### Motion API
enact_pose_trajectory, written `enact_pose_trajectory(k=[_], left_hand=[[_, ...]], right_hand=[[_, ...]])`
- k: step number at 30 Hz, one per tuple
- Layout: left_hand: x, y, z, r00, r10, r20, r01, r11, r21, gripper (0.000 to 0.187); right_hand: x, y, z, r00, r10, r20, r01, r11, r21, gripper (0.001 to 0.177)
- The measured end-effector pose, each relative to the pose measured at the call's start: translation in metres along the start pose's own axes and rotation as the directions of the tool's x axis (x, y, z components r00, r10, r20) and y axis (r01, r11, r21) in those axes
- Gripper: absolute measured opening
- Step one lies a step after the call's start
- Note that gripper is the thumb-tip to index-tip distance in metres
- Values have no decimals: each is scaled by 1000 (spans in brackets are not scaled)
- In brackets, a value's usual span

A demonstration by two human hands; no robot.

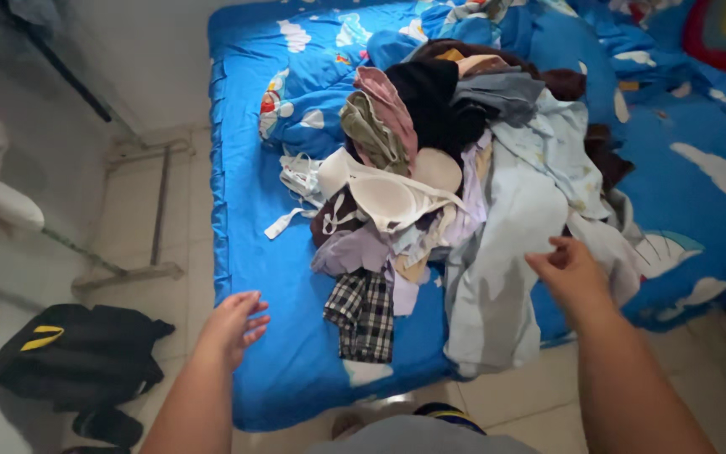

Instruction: The person clears a pile of clothes from a bed, moving them onto a nearby red chair. They then smooth and adjust the blue bedsheet and pillowcase on the bed.

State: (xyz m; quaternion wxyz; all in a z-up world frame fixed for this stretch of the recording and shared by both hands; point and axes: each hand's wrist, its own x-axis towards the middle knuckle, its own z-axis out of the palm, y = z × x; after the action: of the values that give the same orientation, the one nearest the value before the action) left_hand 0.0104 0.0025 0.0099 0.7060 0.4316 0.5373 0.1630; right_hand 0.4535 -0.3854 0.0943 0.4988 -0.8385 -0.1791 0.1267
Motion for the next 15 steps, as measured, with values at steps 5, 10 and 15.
enact_pose_trajectory(k=[5, 10, 15], left_hand=[[-9, 44, 43, 999, 46, 11, -45, 998, -37, 32], [-28, 65, 77, 998, 6, -63, -10, 998, -62, 35], [-30, 55, 110, 996, -40, -75, 32, 995, -96, 46]], right_hand=[[59, -49, 41, 957, -289, -4, 281, 932, -230, 107], [150, -106, 75, 825, -554, 112, 563, 787, -251, 113], [247, -175, 125, 749, -647, 141, 659, 704, -265, 120]])
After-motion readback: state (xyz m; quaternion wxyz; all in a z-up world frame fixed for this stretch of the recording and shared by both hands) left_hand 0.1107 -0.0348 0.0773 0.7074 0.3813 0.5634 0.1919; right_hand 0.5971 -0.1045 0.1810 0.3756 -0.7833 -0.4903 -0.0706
